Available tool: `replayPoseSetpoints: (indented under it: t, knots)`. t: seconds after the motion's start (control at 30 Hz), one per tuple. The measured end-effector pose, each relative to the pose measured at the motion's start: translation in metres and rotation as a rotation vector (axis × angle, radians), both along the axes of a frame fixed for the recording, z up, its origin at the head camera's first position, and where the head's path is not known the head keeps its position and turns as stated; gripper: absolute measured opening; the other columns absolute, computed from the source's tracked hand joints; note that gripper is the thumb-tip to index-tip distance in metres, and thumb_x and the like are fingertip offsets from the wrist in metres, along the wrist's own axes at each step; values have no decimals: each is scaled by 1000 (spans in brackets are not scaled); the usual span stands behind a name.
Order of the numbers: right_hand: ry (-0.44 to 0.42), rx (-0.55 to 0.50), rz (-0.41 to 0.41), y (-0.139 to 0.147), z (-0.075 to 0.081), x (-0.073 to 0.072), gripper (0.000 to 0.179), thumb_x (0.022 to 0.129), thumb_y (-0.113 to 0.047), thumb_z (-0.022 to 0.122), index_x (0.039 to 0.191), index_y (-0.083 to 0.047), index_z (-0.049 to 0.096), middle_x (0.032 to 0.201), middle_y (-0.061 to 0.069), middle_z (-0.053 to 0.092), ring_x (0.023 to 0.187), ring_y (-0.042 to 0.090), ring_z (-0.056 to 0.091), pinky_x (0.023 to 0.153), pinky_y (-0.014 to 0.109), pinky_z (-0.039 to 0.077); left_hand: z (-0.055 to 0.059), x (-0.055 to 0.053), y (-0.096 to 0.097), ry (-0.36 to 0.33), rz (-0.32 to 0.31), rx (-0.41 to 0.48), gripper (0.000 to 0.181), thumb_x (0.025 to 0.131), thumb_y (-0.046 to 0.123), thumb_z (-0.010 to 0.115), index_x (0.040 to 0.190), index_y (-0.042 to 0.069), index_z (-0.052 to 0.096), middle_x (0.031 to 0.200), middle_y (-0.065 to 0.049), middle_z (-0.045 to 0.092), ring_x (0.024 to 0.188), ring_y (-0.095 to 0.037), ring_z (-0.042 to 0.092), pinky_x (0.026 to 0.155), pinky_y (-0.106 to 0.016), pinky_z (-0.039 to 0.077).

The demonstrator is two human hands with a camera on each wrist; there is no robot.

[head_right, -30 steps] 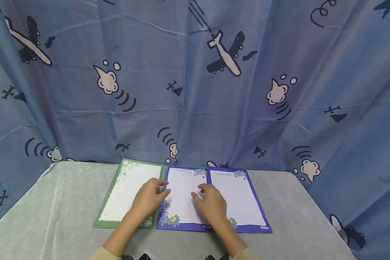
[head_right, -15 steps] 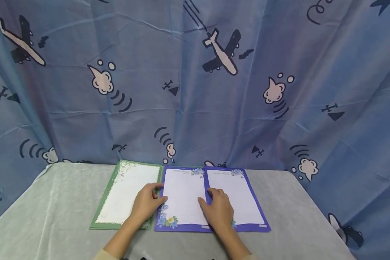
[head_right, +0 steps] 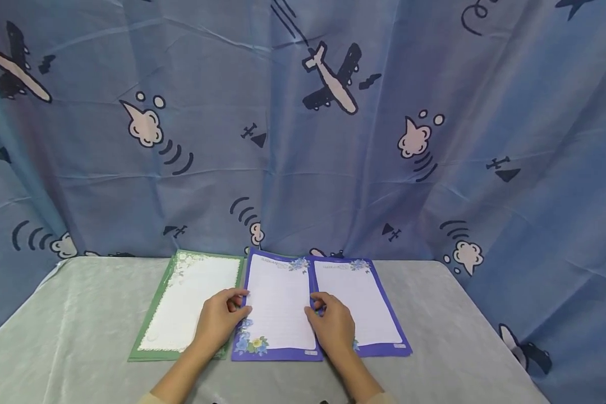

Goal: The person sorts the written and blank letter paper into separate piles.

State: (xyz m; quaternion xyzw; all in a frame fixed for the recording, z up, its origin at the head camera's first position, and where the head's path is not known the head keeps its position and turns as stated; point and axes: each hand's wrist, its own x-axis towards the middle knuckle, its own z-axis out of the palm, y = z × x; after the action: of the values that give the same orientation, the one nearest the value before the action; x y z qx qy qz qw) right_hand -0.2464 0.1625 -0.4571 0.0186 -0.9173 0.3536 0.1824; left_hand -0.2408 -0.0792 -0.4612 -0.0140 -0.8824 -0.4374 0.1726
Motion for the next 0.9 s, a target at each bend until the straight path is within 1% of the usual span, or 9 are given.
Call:
replayPoseSetpoints:
  t: [0.07, 0.13, 0.27, 0.33, 0.43, 0.57, 0.67, 0.77, 0.9]
  knots:
    - [34, -24, 16, -1, 0, 0, 23, 81, -14, 84, 102, -9, 78, 79, -1, 70, 67, 6, 53, 61, 21, 43, 0, 0, -1, 11, 8, 2, 26, 77, 9, 85, 102, 10, 78, 82, 2, 66, 66, -4, 50, 60, -20, 42]
    - [48, -34, 21, -2, 0, 0, 19, 81, -14, 83, 99, -9, 78, 77, -2, 70, 66, 4, 53, 60, 20, 42, -1, 1, -2, 23, 17, -1, 25, 77, 9, 85, 101, 10, 78, 83, 1, 66, 67, -5, 49, 61, -20, 42]
    - [30, -44, 14, -2, 0, 1, 13, 83, -12, 80, 96, -11, 79, 78, 0, 72, 63, 5, 51, 59, 20, 40, -2, 1, -3, 44, 26, 2, 23, 76, 5, 85, 97, 9, 78, 82, 0, 63, 68, -6, 48, 61, -20, 41]
    - [7, -43, 1, -2, 0, 1, 13, 84, -12, 78, 97, -12, 80, 78, 0, 73, 62, 6, 50, 59, 20, 39, -2, 2, -4, 40, 25, 8, 21, 76, 3, 84, 95, 9, 78, 83, 0, 62, 69, -6, 48, 61, -20, 42]
    - [3, -44, 1, -3, 1, 1, 14, 84, -10, 77, 97, -12, 81, 78, 0, 73, 62, 7, 50, 60, 21, 38, -1, 2, -4, 29, 29, 18, 18, 77, 3, 83, 93, 10, 78, 81, 0, 62, 68, -6, 48, 61, -20, 42]
    - [16, -53, 11, -3, 3, 1, 14, 84, -8, 76, 96, -10, 81, 73, 0, 69, 63, 8, 49, 60, 21, 37, 0, 2, -4, 16, 25, 27, 17, 79, 4, 82, 94, 10, 78, 76, 2, 63, 66, -6, 49, 59, -19, 42]
    - [6, -63, 9, -2, 4, 1, 15, 84, -6, 76, 97, -10, 81, 70, -1, 66, 64, 8, 49, 60, 21, 37, 0, 2, -4, 8, 11, 27, 16, 80, 5, 81, 95, 10, 78, 73, 2, 63, 63, -6, 48, 58, -19, 41]
    - [-12, -76, 3, -2, 4, 1, 17, 84, -5, 75, 99, -9, 81, 70, 0, 65, 64, 9, 50, 60, 20, 37, 0, 1, -4, 1, 0, 26, 16, 81, 5, 81, 95, 10, 78, 72, 2, 64, 61, -6, 48, 56, -20, 40]
    - [-30, -93, -4, -1, 4, 1, 20, 83, -3, 73, 102, -8, 80, 73, 1, 68, 65, 10, 51, 60, 20, 38, 0, 0, -4, -6, -4, 20, 14, 82, 6, 81, 95, 10, 78, 73, 2, 67, 60, -6, 48, 56, -20, 40]
